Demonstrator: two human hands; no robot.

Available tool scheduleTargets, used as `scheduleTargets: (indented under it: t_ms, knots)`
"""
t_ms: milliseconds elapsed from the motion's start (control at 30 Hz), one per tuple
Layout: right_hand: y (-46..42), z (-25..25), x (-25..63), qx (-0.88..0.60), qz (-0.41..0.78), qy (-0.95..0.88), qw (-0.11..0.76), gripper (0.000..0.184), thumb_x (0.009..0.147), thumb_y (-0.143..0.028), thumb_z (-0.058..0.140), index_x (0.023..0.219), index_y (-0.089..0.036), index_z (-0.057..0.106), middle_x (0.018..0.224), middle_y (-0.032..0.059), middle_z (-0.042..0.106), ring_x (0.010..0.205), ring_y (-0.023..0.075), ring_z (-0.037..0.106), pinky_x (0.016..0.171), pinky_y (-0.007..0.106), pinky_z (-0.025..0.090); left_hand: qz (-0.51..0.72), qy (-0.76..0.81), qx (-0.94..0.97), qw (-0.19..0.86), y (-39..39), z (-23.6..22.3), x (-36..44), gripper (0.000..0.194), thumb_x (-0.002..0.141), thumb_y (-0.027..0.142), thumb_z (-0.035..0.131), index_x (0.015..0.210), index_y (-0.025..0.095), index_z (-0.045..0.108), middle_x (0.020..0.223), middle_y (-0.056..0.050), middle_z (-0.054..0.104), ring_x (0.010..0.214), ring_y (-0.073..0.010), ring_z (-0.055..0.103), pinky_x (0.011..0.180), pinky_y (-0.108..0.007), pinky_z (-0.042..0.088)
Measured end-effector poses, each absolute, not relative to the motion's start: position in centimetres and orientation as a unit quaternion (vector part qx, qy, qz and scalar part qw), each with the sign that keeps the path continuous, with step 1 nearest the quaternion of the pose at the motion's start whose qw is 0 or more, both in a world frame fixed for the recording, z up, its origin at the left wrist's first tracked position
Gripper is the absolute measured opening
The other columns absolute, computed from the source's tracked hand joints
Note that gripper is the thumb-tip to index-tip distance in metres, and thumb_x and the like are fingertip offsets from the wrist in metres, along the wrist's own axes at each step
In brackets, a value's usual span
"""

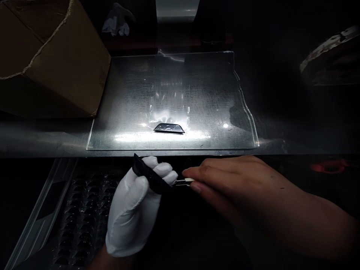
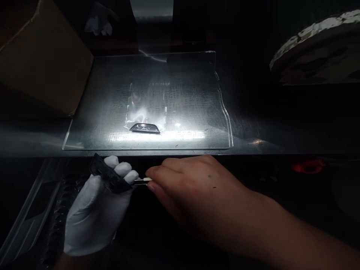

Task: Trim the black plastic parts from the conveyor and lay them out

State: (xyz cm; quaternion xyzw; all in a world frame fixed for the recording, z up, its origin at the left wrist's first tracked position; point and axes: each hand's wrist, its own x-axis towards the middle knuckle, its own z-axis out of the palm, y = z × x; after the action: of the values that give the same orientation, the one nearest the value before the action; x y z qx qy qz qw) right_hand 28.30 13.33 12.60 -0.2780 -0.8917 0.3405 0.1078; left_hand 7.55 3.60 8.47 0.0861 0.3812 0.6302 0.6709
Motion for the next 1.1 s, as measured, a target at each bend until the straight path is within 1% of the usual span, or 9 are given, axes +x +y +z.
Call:
scheduleTargets:
  t_ms: [100,267,433,533,700,867,967,1033,1100]
  knots:
    - [13.3,12.7,27.9,-0.283,0.334,-0.894,0.093,0.020,0.109,-0.030,0.053,0.100,-0.024,0.069,0.091,-0.0022,0.074,0.068,0.0107,0.065,0.064,0.026,0.048,0.628,0.390,0.086,0.668,3.6,8.6,7.5,0.018,0.095,0.031,0.076,0.112,0.028,0.080,0.106,0.001,0.084,0.101,-0.0163,0.079,0.099,-0.024,0.061]
    - [13.5,12.8,27.6,-0.271,0.305,-0.908,0.098,0.023,0.110,-0.030,0.052,0.101,-0.023,0.072,0.083,-0.0020,0.070,0.060,0.0106,0.059,0.057,0.027,0.043,0.624,0.423,0.063,0.654,3.4,9.1,7.6,0.018,0.091,0.029,0.080,0.110,0.028,0.079,0.104,0.000,0.084,0.099,-0.0189,0.080,0.095,-0.028,0.064]
    - [13.6,12.7,27.5,-0.258,0.288,-0.918,0.086,0.023,0.110,-0.030,0.053,0.099,-0.022,0.071,0.077,-0.0016,0.067,0.057,0.0107,0.053,0.053,0.028,0.034,0.599,0.450,0.040,0.661,3.4,9.7,7.6,0.026,0.086,0.032,0.085,0.110,0.027,0.078,0.103,0.000,0.083,0.101,-0.0195,0.079,0.098,-0.029,0.062]
    - [13.6,12.6,27.6,-0.256,0.281,-0.922,0.076,0.023,0.110,-0.032,0.052,0.096,-0.022,0.068,0.075,-0.0024,0.063,0.056,0.0106,0.049,0.051,0.028,0.030,0.587,0.473,0.024,0.656,3.6,10.3,7.7,0.025,0.087,0.031,0.085,0.111,0.027,0.077,0.104,0.000,0.083,0.101,-0.0195,0.079,0.099,-0.030,0.062]
    - [13.6,12.5,27.8,-0.249,0.257,-0.932,0.063,0.017,0.109,-0.026,0.054,0.099,-0.022,0.067,0.074,-0.0027,0.061,0.056,0.0107,0.047,0.051,0.028,0.027,0.570,0.512,0.026,0.642,3.9,11.0,7.8,0.025,0.087,0.030,0.085,0.109,0.024,0.077,0.103,-0.004,0.083,0.101,-0.0223,0.079,0.098,-0.033,0.063]
    - [13.7,12.4,28.3,-0.232,0.260,-0.936,0.038,0.011,0.103,-0.017,0.058,0.102,-0.023,0.067,0.074,-0.0029,0.061,0.054,0.0110,0.044,0.050,0.029,0.023,0.554,0.535,0.036,0.637,4.2,11.3,8.0,0.024,0.086,0.027,0.086,0.108,0.022,0.078,0.103,-0.006,0.083,0.097,-0.0209,0.080,0.092,-0.028,0.064]
    - [13.8,12.5,28.4,-0.230,0.262,-0.937,0.032,0.012,0.099,-0.013,0.061,0.099,-0.023,0.066,0.073,-0.0037,0.060,0.054,0.0108,0.043,0.049,0.028,0.022,0.558,0.537,0.042,0.631,4.1,11.3,8.2,0.023,0.086,0.026,0.085,0.108,0.022,0.078,0.102,-0.006,0.083,0.098,-0.0225,0.080,0.093,-0.031,0.064]
    - [13.8,12.6,28.4,-0.232,0.273,-0.933,0.026,0.011,0.101,-0.014,0.060,0.095,-0.023,0.064,0.072,-0.0045,0.058,0.053,0.0101,0.043,0.049,0.028,0.023,0.563,0.539,0.048,0.625,4.0,11.2,8.3,0.024,0.087,0.027,0.084,0.109,0.022,0.078,0.103,-0.006,0.083,0.099,-0.0234,0.080,0.095,-0.032,0.064]
    - [13.7,12.8,28.3,-0.243,0.305,-0.921,0.018,0.016,0.106,-0.021,0.056,0.092,-0.023,0.063,0.073,-0.0047,0.058,0.054,0.0096,0.044,0.049,0.027,0.026,0.567,0.551,0.060,0.610,3.9,11.2,8.4,0.027,0.085,0.030,0.086,0.110,0.023,0.079,0.104,-0.006,0.084,0.099,-0.0236,0.080,0.093,-0.031,0.065]
